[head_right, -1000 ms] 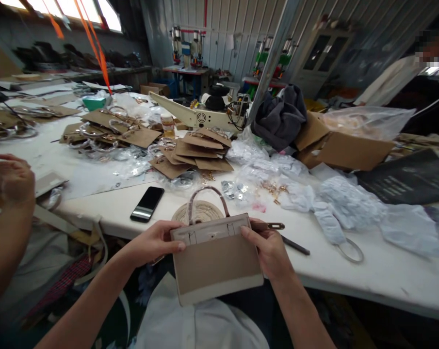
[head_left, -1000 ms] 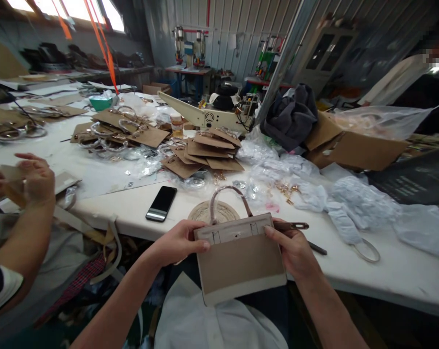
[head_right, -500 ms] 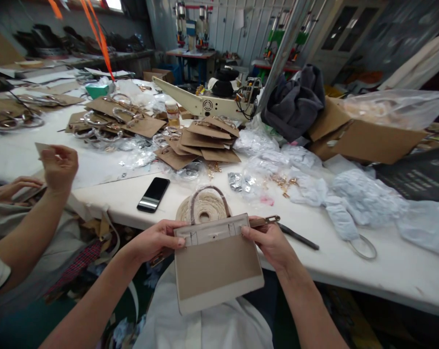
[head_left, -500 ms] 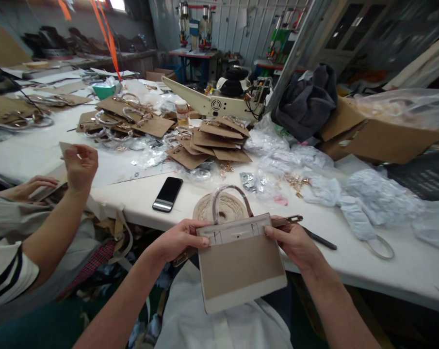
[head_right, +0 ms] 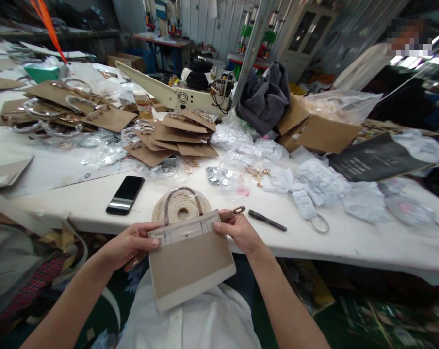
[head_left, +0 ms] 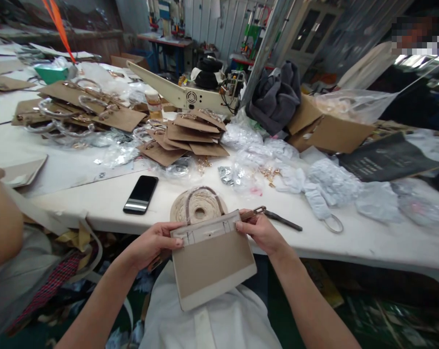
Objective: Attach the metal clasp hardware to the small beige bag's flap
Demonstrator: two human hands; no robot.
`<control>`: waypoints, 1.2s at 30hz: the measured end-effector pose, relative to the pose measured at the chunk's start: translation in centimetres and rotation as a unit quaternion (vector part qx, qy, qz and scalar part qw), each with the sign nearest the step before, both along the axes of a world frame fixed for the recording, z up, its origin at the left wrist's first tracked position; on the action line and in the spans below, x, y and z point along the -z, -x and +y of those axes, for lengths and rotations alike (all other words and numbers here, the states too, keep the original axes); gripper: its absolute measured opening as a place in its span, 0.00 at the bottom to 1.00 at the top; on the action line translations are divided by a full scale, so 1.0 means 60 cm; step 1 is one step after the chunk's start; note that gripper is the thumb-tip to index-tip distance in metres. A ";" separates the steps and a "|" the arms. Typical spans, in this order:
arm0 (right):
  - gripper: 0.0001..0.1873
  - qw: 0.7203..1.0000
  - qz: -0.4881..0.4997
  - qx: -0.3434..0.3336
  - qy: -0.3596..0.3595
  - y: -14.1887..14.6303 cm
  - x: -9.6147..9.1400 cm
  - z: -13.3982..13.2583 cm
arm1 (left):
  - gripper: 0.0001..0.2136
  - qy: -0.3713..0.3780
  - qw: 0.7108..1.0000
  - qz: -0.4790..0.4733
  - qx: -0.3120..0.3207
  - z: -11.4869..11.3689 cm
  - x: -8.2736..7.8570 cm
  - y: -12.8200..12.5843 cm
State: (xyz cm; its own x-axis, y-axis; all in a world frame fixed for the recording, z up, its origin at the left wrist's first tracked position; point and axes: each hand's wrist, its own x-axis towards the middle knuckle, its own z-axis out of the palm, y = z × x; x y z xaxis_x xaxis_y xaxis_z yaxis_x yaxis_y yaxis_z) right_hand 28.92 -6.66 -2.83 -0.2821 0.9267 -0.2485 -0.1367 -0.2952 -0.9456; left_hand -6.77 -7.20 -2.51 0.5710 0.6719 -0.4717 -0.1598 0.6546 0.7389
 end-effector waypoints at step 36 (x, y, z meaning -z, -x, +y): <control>0.22 0.985 -0.096 0.139 -0.039 0.077 0.045 0.090 | 0.36 -0.134 0.966 0.218 -0.040 0.118 -0.022 0.020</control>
State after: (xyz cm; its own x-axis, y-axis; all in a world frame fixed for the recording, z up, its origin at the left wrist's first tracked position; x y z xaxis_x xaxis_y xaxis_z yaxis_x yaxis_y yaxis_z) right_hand 24.31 -1.28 -5.51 0.0310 0.9797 -0.1982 -0.0181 -0.1977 -0.9801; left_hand -7.95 -0.09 -1.20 0.2979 0.8372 -0.4587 0.1628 0.4289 0.8885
